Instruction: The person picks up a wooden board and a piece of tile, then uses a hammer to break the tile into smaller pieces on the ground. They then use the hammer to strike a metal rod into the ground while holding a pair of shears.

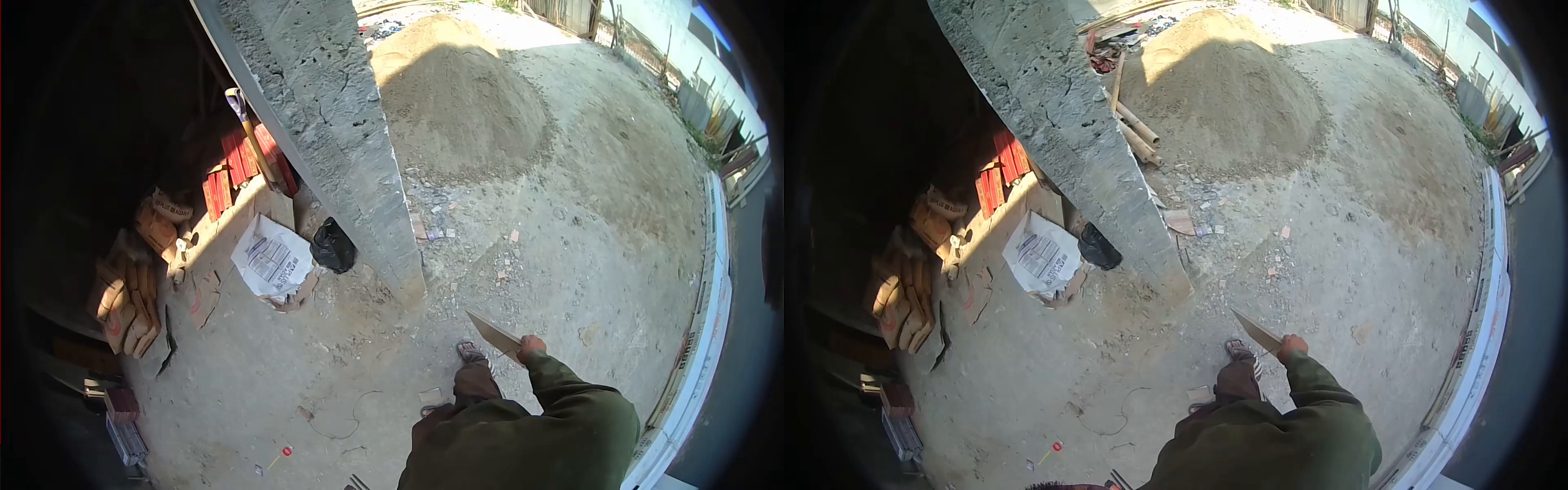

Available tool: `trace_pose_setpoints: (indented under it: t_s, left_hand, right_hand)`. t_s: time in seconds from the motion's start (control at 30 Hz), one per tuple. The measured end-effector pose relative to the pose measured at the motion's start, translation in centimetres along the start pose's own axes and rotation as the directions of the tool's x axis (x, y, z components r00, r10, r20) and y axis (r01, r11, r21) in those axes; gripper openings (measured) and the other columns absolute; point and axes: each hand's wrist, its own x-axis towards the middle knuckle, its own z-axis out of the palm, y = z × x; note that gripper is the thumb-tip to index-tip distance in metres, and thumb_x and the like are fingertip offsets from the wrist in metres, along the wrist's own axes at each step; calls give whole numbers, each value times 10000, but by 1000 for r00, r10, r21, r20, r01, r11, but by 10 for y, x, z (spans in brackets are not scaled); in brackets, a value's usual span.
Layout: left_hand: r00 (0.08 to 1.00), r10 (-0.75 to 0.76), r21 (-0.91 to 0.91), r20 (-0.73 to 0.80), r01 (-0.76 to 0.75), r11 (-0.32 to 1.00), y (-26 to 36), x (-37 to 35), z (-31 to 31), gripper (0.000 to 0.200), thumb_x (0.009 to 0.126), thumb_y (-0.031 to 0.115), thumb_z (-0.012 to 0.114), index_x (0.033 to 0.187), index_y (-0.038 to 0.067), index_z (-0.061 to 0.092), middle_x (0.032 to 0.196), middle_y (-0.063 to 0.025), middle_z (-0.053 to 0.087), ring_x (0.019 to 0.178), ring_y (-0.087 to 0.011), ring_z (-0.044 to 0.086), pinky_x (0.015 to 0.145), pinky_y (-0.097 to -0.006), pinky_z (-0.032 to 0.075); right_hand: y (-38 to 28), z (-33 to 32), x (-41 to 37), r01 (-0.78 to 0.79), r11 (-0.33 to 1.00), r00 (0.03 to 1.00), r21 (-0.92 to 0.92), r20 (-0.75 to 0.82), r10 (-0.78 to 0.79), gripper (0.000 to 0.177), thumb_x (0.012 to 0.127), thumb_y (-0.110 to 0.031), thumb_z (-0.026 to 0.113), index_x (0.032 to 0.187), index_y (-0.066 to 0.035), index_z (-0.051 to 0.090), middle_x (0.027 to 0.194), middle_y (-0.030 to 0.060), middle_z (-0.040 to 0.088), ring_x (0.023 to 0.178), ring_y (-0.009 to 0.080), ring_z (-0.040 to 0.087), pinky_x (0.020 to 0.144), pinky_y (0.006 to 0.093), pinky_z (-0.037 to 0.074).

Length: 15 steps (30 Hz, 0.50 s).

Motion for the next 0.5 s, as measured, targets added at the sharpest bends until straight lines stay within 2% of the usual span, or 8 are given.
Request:
trace_pose_setpoints:
  t_s: [0.03, 0.17, 0.27, 0.33, 0.43, 0.47, 0.5]
  left_hand:
    - [1000, -11, 9, -8, 11, 1000, 3, -4, 4, 453, 629, 356, 789, 724, -17, 549, 639, -76, 586, 561, -191, 552, 498, -369, 440]
    - [992, -107, 13, -62, 108, 994, 19, -31, 25, 454, 630, 358, 788, 725, -17, 551, 641, -78, 588, 565, -190, 554, 500, -369, 441]
    - [974, -205, -10, -95, 205, 979, 22, -54, 42, 454, 631, 359, 788, 726, -17, 553, 643, -79, 589, 567, -190, 555, 502, -369, 442]
    - [959, -261, -27, -113, 260, 965, 20, -71, 52, 454, 632, 360, 787, 726, -17, 554, 644, -79, 590, 569, -189, 556, 503, -368, 442]
    - [931, -337, -73, -139, 330, 941, 5, -92, 63, 454, 633, 362, 787, 727, -17, 555, 646, -80, 591, 572, -189, 557, 505, -368, 443]
    - [919, -364, -94, -149, 353, 931, -3, -97, 68, 454, 633, 363, 787, 727, -17, 555, 646, -81, 591, 573, -189, 557, 505, -368, 443]
    - [906, -390, -117, -166, 374, 920, -17, -101, 71, 454, 633, 363, 786, 727, -17, 556, 647, -81, 592, 573, -189, 558, 506, -368, 443]
  right_hand:
    - [19, -1, 0, -77, 997, 997, 26, 9, 77, 234, 722, -236, 595, 883, -73, 642, 950, 152, 628, 914, 327, 607, 789, 418, 498]
    - [77, 8, 22, -147, 966, 989, 212, -3, 151, 257, 753, -266, 589, 853, -32, 628, 925, 204, 627, 904, 377, 591, 798, 445, 482]
    - [63, -24, 60, -78, 945, 994, 318, -52, 100, 295, 759, -303, 608, 793, -10, 616, 854, 218, 625, 848, 391, 599, 753, 460, 473]
    - [35, -42, 111, 39, 909, 980, 414, -193, 45, 309, 745, -321, 627, 781, -14, 619, 818, 223, 620, 810, 389, 603, 729, 457, 469]
    - [-68, -144, 195, 319, 831, 917, 455, -368, -151, 359, 760, -350, 624, 763, 9, 610, 781, 231, 610, 775, 402, 592, 703, 474, 458]
    - [-116, -185, 229, 347, 830, 899, 438, -406, -162, 362, 769, -356, 620, 828, 0, 632, 814, 235, 616, 811, 412, 592, 744, 476, 463]
    - [-168, -224, 275, 445, 788, 850, 425, -478, -222, 426, 784, -387, 602, 926, 13, 641, 869, 249, 624, 848, 417, 597, 782, 464, 470]
